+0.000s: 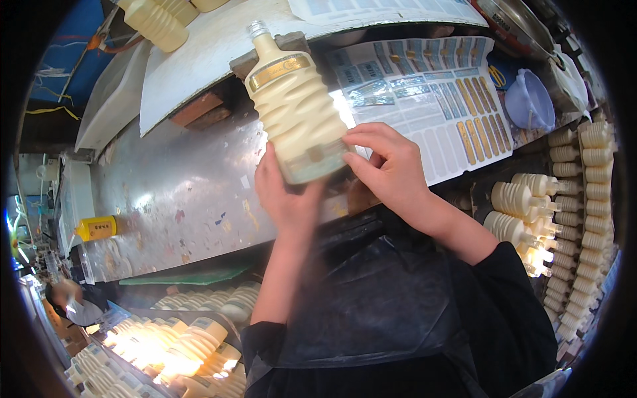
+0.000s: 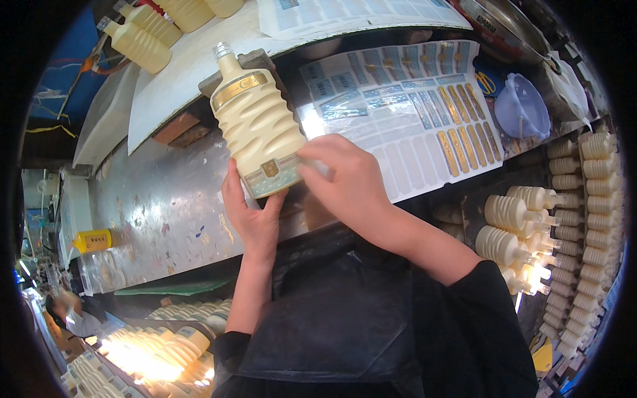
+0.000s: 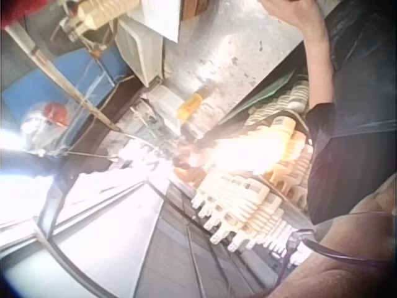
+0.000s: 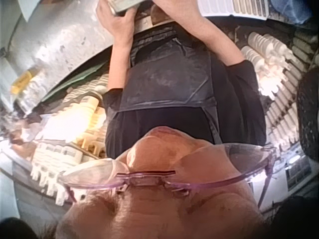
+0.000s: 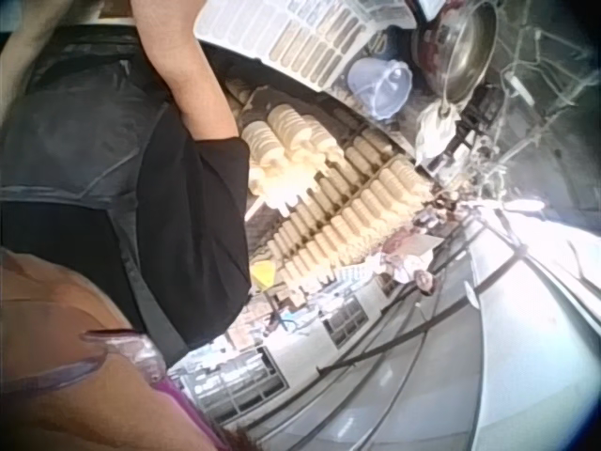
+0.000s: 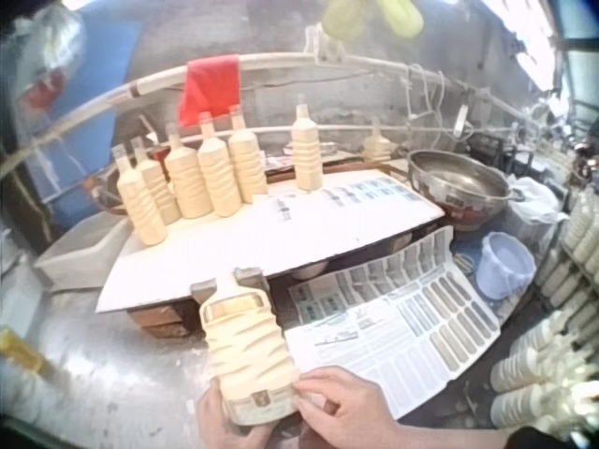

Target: The person repeatedly applies rectangular labels to the necks of cream-colored plastic bottles. They peel each label from a sheet, position it on a bottle, and smooth it down. Finished bottles are placed on a nearby surface.

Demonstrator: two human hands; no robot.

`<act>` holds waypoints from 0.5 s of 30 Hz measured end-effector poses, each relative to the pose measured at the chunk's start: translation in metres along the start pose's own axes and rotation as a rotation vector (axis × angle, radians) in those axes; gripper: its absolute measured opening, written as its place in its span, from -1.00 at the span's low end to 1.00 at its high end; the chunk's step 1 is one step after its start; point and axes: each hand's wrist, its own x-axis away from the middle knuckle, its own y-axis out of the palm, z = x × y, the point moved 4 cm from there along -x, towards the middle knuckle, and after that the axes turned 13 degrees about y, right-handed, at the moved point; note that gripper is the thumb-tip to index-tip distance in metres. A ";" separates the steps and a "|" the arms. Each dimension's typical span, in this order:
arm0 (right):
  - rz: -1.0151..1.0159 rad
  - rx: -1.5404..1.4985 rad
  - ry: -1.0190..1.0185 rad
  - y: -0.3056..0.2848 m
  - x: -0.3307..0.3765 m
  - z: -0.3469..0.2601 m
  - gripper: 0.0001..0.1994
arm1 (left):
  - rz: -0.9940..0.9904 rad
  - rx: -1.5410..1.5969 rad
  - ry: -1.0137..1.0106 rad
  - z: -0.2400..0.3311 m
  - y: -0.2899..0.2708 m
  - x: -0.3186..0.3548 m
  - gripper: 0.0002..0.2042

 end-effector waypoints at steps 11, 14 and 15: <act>-0.043 0.007 0.111 0.000 -0.017 0.006 -0.84 | 0.094 0.239 0.046 -0.006 -0.018 -0.014 -0.59; -0.040 -0.020 0.145 -0.001 -0.018 0.003 -0.85 | 0.050 0.210 0.131 0.005 -0.025 -0.036 -0.65; -0.038 -0.011 0.111 -0.001 -0.017 0.003 -0.86 | 0.030 0.188 0.169 0.010 -0.026 -0.043 -0.66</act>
